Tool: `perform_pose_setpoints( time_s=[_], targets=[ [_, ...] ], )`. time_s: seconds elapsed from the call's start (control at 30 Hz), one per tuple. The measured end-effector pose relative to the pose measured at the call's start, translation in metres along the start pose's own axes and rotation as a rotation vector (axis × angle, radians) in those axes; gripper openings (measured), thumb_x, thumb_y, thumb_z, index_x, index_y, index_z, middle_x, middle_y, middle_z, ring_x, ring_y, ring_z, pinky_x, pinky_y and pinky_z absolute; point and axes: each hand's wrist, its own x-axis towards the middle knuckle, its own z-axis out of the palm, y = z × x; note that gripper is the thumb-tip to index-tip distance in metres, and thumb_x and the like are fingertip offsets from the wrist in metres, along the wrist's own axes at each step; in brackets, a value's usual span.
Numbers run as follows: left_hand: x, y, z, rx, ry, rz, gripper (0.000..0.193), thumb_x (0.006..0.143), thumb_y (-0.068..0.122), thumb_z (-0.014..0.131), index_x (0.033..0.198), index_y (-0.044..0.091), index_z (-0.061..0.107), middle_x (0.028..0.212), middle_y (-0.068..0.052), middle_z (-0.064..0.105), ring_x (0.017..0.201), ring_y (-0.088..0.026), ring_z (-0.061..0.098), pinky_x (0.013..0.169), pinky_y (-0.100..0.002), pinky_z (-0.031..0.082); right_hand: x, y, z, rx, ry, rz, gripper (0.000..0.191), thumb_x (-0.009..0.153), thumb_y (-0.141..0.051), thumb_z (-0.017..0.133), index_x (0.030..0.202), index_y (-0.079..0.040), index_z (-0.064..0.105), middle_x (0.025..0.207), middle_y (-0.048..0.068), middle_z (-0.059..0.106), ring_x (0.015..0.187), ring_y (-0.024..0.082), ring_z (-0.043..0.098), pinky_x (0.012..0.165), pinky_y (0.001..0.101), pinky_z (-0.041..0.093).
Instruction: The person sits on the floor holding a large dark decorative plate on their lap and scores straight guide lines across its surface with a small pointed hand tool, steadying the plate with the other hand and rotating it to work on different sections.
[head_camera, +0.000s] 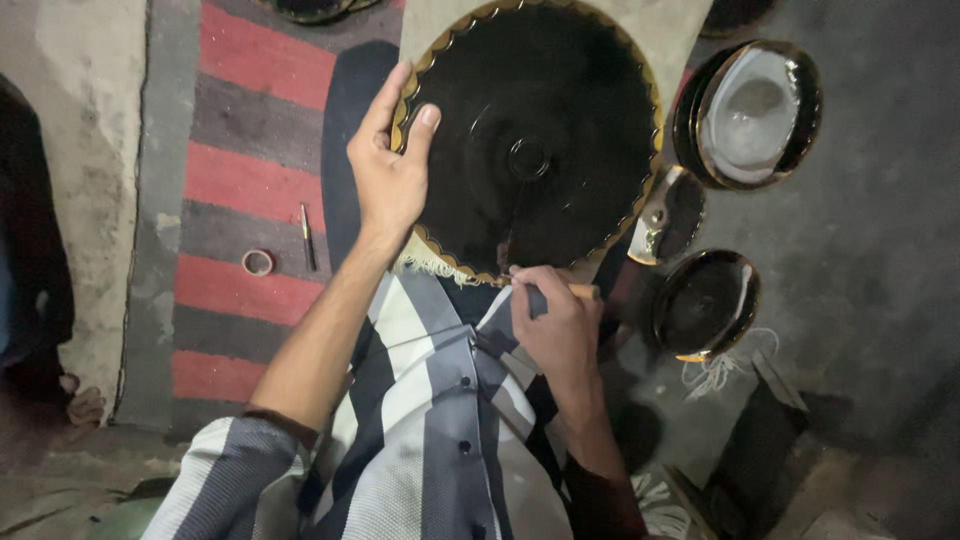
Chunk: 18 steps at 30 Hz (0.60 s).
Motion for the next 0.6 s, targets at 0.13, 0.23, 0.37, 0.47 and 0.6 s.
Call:
perform_pose_setpoints(
  time_s=[0.13, 0.23, 0.37, 0.47, 0.6],
  targets=[
    [-0.001, 0.005, 0.001, 0.042, -0.010, 0.042, 0.048, 0.106, 0.006, 0.069, 0.151, -0.001, 0.052, 0.149, -0.014, 0.061, 0.136, -0.018, 0.059, 0.117, -0.032, 0.047, 0.001, 0.000, -0.003, -0.016, 0.002, -0.039, 0.009, 0.085, 0.002, 0.073, 0.090, -0.003, 0.069, 0.092, 0.012, 0.077, 0.089, 0.026, 0.078, 0.075, 0.0346, 0.061],
    [-0.004, 0.008, 0.003, -0.004, -0.022, 0.063, 0.050, 0.106, 0.005, 0.067, 0.152, -0.001, 0.049, 0.151, -0.014, 0.058, 0.139, -0.018, 0.056, 0.118, -0.032, 0.045, -0.002, 0.001, -0.004, -0.013, 0.010, -0.053, 0.008, 0.085, 0.002, 0.073, 0.090, -0.003, 0.069, 0.090, 0.011, 0.077, 0.087, 0.027, 0.078, 0.073, 0.0346, 0.061],
    [-0.006, 0.015, 0.005, 0.058, -0.004, 0.004, 0.052, 0.103, 0.006, 0.068, 0.152, -0.001, 0.052, 0.144, -0.013, 0.065, 0.128, -0.017, 0.061, 0.112, -0.031, 0.047, -0.010, 0.016, -0.005, 0.010, 0.012, -0.035, 0.007, 0.085, 0.002, 0.077, 0.088, -0.002, 0.072, 0.088, 0.013, 0.078, 0.079, 0.024, 0.078, 0.070, 0.0340, 0.060],
    [-0.005, 0.022, 0.007, 0.037, -0.031, 0.053, 0.050, 0.103, 0.006, 0.069, 0.149, -0.002, 0.052, 0.145, -0.013, 0.063, 0.132, -0.017, 0.060, 0.114, -0.032, 0.047, -0.018, 0.045, -0.013, 0.221, 0.254, 0.047, 0.020, 0.088, 0.007, 0.074, 0.107, 0.004, 0.068, 0.096, 0.017, 0.076, 0.085, 0.024, 0.077, 0.075, 0.0316, 0.065],
    [0.004, 0.029, 0.005, 0.016, -0.044, 0.015, 0.044, 0.103, 0.008, 0.070, 0.144, -0.002, 0.057, 0.132, -0.010, 0.069, 0.118, -0.013, 0.066, 0.104, -0.029, 0.053, -0.039, 0.090, -0.023, 0.482, 0.470, 0.246, 0.024, 0.092, 0.008, 0.071, 0.105, 0.000, 0.053, 0.100, 0.021, 0.075, 0.087, 0.021, 0.078, 0.076, 0.0310, 0.067]
  ],
)
